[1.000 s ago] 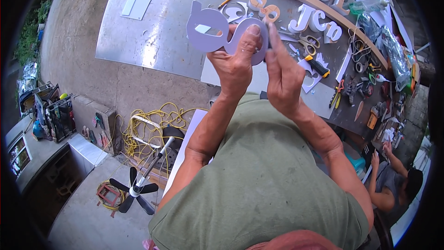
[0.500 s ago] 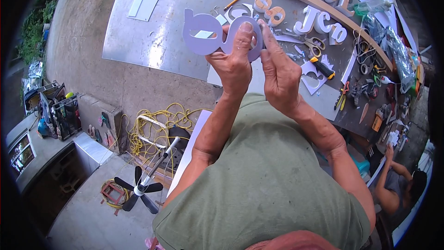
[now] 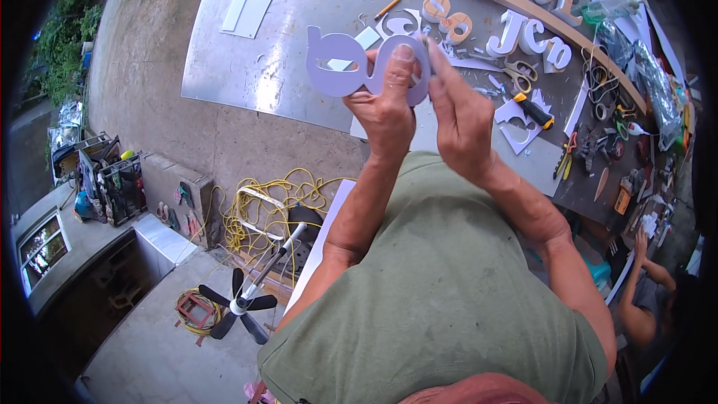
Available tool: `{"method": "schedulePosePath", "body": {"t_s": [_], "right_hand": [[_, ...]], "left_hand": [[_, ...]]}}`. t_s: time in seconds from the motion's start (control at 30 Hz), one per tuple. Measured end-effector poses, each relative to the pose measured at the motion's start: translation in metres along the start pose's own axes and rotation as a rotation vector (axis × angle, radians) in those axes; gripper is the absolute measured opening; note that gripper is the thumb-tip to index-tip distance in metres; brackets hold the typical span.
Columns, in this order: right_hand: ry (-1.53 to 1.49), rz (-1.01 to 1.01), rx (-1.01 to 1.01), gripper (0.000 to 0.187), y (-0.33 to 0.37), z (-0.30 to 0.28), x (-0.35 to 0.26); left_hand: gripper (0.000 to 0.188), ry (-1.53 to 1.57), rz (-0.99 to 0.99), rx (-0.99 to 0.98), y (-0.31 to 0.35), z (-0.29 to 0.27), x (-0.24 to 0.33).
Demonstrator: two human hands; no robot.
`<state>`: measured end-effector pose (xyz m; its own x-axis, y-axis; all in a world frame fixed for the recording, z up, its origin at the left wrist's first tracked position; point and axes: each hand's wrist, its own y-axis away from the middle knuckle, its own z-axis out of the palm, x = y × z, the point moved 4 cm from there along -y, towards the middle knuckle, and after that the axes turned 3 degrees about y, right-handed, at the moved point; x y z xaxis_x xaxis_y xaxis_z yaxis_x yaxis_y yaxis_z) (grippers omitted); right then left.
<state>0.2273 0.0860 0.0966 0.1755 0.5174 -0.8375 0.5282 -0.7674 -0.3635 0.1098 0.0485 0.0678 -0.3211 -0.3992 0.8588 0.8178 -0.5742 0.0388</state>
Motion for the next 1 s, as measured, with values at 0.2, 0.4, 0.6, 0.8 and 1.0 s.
{"method": "schedulePosePath", "body": {"t_s": [0.2,0.4,0.6,0.8,1.0], "right_hand": [[0.022,-0.102,0.054,0.043,0.019,0.007,-0.002],[0.041,-0.125,0.028,0.043,0.010,0.002,-0.005],[-0.001,-0.048,-0.019,0.044,-0.001,0.003,-0.001],[0.024,-0.042,-0.029,0.044,0.007,0.004,-0.002],[0.105,-0.137,0.061,0.043,0.014,0.006,0.002]], "left_hand": [[0.010,-0.036,0.044,-0.009,-0.006,0.000,0.001],[0.009,-0.005,0.017,-0.016,-0.005,-0.004,0.002],[0.009,-0.003,-0.019,-0.061,0.008,-0.001,0.002],[0.010,0.011,0.026,-0.055,-0.002,-0.007,-0.004],[0.009,-0.020,-0.010,-0.061,0.000,-0.006,-0.006]]}}
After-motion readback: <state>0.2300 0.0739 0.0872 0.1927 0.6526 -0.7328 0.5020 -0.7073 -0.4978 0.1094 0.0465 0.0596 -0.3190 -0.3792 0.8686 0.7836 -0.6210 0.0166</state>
